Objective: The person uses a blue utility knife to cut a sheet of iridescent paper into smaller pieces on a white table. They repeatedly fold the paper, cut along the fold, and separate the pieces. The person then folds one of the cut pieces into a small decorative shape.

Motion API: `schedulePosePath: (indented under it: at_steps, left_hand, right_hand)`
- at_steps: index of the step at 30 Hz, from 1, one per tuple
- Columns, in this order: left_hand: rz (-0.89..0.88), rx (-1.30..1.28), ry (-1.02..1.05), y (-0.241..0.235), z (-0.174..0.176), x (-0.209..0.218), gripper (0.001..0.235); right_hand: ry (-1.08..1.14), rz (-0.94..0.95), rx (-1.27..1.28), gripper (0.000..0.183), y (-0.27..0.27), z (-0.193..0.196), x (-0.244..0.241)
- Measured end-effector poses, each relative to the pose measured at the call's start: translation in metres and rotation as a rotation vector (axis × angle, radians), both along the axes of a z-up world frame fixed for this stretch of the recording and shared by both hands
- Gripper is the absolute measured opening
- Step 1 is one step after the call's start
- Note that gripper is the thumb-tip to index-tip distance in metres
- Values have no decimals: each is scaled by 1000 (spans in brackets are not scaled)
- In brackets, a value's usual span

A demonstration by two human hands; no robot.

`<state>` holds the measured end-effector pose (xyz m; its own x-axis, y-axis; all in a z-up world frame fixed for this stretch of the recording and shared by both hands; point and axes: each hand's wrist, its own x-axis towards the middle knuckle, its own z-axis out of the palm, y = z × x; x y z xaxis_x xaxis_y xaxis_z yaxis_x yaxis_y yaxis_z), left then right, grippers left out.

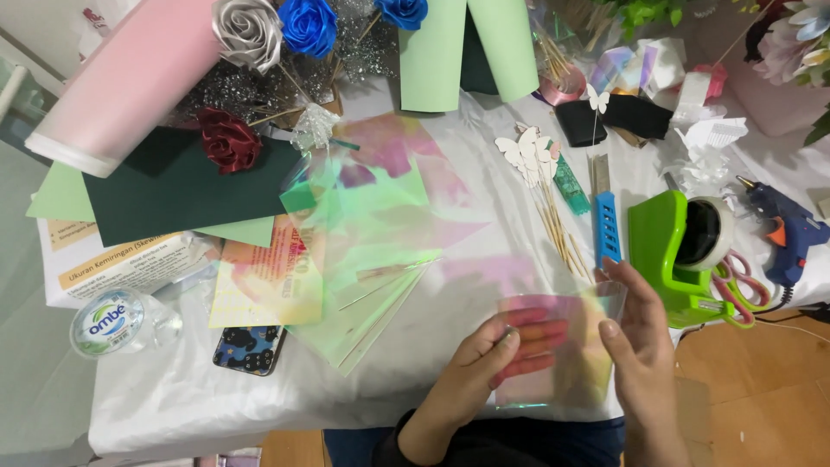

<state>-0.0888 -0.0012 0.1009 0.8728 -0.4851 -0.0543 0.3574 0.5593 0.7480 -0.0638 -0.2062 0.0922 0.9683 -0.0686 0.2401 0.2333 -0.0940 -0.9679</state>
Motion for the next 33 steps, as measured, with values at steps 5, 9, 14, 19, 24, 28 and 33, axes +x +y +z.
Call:
schedulePosePath:
  at_steps: [5,9,14,19,24,28,33]
  left_hand:
    - [6,17,3,-2,-9,-5,50]
    - [524,467,-136,2,-9,-2,29]
    - [588,408,32,10,-2,-5,22]
    - [528,374,153,14,0,-4,33]
    - [459,433,158,15,-2,-2,44]
    - [466,382,125,16,-10,-2,42]
    - [497,507,132,24,-8,-2,33]
  right_hand:
    - [361,134,343,50,-42,-51,7]
    - [265,-25,293,8,-36,-61,1]
    - [283,-18,299,12,-33,-65,0]
    - [284,-36,346,21,-40,-75,3]
    - [265,-42,298,18,-36,-69,2]
    - [274,-53,254,17,-30,-61,3]
    - [306,-69,265,18,-19,-57,6]
